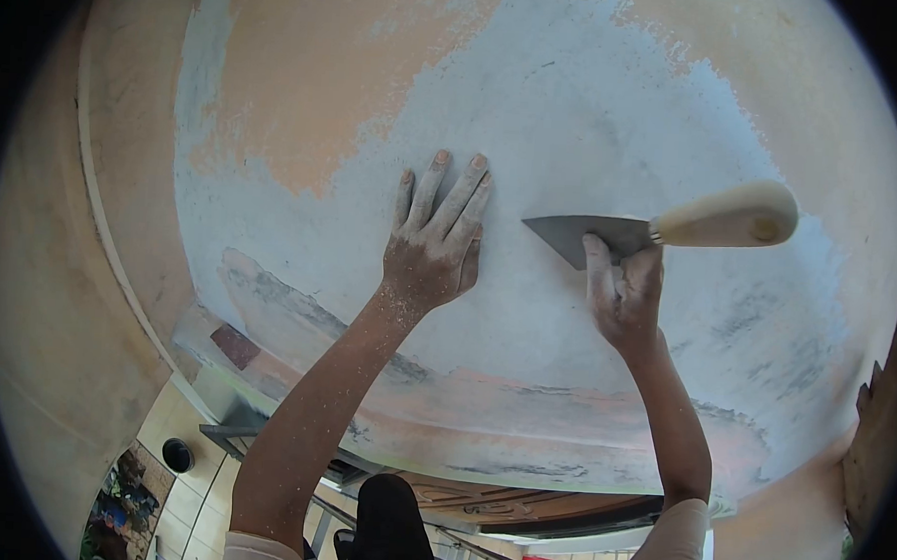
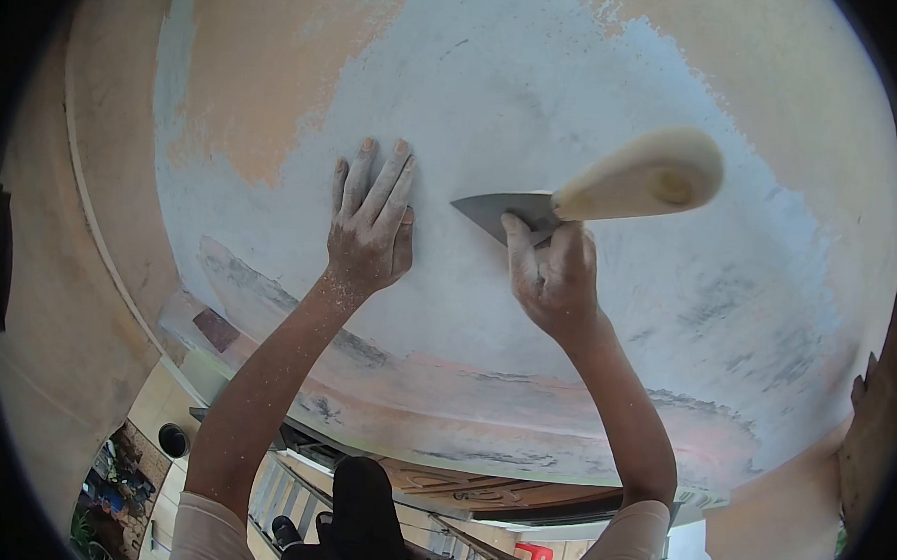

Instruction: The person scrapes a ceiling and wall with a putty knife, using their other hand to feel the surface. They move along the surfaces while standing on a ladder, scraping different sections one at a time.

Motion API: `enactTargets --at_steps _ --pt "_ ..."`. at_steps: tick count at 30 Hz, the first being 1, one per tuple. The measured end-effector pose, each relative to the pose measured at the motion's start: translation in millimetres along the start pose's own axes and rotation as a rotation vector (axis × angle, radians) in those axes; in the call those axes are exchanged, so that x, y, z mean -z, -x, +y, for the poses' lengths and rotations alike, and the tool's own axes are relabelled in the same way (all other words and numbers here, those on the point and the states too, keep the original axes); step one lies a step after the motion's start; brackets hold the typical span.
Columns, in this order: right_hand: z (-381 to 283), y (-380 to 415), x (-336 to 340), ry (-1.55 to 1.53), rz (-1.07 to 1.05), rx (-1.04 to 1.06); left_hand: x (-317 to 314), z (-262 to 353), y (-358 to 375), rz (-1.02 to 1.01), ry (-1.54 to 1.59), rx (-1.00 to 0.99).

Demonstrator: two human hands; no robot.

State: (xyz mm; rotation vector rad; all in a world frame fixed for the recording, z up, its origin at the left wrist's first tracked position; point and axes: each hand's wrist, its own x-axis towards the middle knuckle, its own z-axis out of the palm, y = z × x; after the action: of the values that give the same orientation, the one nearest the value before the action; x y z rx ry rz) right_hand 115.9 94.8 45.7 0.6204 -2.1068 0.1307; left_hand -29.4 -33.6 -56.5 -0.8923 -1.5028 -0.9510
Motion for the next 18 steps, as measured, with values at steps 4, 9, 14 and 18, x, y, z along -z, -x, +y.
enactTargets --at_steps 4,9,14,18 --pt "-4 -19 -1 -0.013 0.028 0.102 1 -2 2 -0.006 -0.003 0.003" --pt "-1 -26 4 0.029 -0.046 0.081 2 -6 12 -0.030 -0.039 0.026" --pt "-13 -5 18 -0.252 0.461 -0.304 5 -10 17 -0.097 -0.055 0.021" --pt "-13 42 24 -0.225 0.625 -0.461 9 -14 21 -0.144 -0.063 0.019"
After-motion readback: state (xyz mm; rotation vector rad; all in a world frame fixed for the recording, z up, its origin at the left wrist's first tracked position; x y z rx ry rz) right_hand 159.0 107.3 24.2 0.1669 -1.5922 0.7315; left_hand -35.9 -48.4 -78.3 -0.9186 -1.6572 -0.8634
